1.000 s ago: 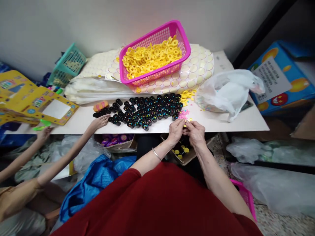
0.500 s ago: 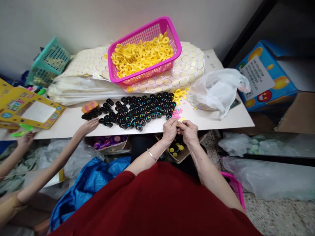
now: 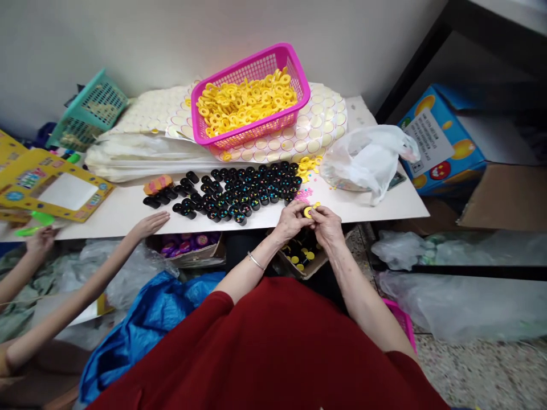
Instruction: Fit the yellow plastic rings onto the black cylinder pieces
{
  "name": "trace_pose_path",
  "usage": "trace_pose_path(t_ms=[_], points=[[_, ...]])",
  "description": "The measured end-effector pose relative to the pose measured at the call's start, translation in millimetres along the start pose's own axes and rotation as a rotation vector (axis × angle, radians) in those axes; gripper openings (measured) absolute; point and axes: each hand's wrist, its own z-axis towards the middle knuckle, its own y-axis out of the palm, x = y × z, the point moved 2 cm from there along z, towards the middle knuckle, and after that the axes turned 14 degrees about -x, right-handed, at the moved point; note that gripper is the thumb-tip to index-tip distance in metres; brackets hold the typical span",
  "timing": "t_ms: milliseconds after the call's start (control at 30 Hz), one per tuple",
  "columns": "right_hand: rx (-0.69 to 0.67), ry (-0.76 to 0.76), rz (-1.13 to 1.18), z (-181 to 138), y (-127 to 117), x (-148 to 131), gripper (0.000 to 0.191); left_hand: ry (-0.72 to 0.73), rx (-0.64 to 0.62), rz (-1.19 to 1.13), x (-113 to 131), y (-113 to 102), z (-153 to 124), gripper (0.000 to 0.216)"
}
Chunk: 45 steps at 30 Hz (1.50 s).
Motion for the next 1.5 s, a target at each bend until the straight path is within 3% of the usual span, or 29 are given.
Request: trace_pose_path(t_ms=[267, 433, 600, 767, 933, 1133, 1333, 1500], points=[[0.011, -0.03, 0.025, -17, -7, 0, 0.028, 0.013, -0.249, 0.135, 4, -6, 0, 0.048], [-0.075, -0.006, -0.002, -37, -11, -11, 0.029, 0.172, -0.196, 0.368, 25, 4, -20, 0.034], [-0.105, -0.008, -0.013, -54, -15, -22, 0.035, 0.294, -0.217, 0.562, 44, 16, -33, 0.035], [-0.079, -0.045, 0.044, -68, -8, -29, 0.033, 0.334, -0.289, 0.539, 50, 28, -38, 0.038], [0.024, -0.155, -0.046, -80, -3, -33, 0.03, 0.354, -0.33, 0.328, 53, 35, -43, 0.041], [-0.021, -0.014, 0.012, -79, -14, -36, 0.049, 0.284, -0.464, 0.202, 63, 33, -47, 0.039], [-0.241, 0.22, -0.004, -90, -21, -40, 0.064, 0.235, -0.604, 0.314, 57, 35, -51, 0.041], [-0.283, 0.246, -0.019, -102, -27, -45, 0.063, 0.309, -0.661, 0.406, 56, 45, -57, 0.04]])
